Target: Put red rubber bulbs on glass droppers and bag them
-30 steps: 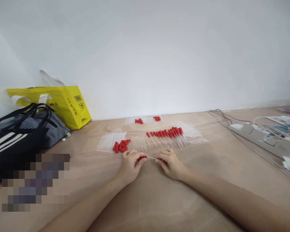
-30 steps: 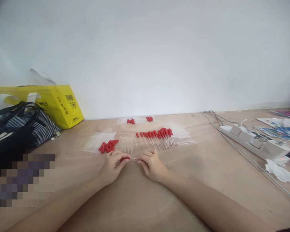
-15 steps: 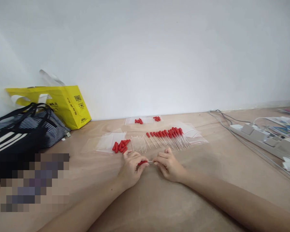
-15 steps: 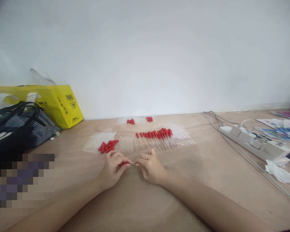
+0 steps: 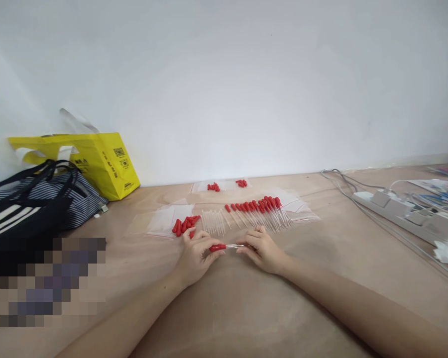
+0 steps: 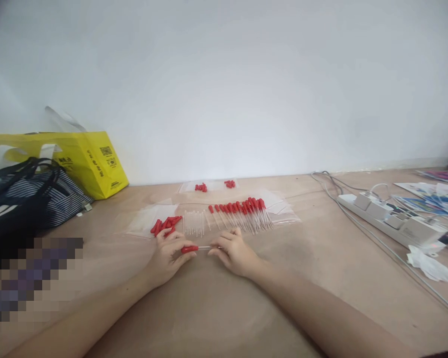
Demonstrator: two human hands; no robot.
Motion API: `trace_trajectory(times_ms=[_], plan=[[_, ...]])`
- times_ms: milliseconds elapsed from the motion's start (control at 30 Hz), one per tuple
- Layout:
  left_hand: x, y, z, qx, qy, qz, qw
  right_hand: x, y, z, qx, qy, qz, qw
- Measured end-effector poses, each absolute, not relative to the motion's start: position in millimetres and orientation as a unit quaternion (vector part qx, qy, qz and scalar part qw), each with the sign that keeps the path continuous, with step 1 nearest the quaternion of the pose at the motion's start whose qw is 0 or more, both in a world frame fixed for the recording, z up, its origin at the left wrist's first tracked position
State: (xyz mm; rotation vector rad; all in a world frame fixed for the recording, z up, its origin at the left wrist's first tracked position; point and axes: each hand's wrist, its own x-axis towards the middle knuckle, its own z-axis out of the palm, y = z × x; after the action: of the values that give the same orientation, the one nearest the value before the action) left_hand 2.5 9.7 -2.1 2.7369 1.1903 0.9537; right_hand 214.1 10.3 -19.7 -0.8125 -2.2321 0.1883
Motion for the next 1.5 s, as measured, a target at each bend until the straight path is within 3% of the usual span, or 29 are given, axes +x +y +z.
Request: trace_trajectory(times_ms=[633,800,1033,1200,1333,1500], plan=[[13.1,3.1,-5.6,0.841,0.413,0.339,0.085,207.5,6.5,-24.8,-0.298,-0.855,0.03,0.423],[9.1,8.1,-3.3,0.84,0.425,0.32,0.106,210.5,10.8,-22.8,-0.299,-0.865,0.055,0.398],[1.7,16.9,-1.8,0.844,0.419,0.292,0.166,216.3,8.7,-17.6,-0.332,-0.886,-0.043,0.32],[-2.5,18.0,2.8,0.861,0.395,0.254,0.198,211.1,7.3,-17.5,-0.351,-0.886,-0.039,0.3],[-10.9,20.1,7.5,0.848,0.436,0.293,0.073,207.2,14.4,-20.2,-0.399,-0.857,-0.027,0.324],[-27.1,30.1,9.3,0.768,0.52,0.348,-0.136,202.4,42.0,-20.8,-0.57,-0.74,-0.034,0.354]])
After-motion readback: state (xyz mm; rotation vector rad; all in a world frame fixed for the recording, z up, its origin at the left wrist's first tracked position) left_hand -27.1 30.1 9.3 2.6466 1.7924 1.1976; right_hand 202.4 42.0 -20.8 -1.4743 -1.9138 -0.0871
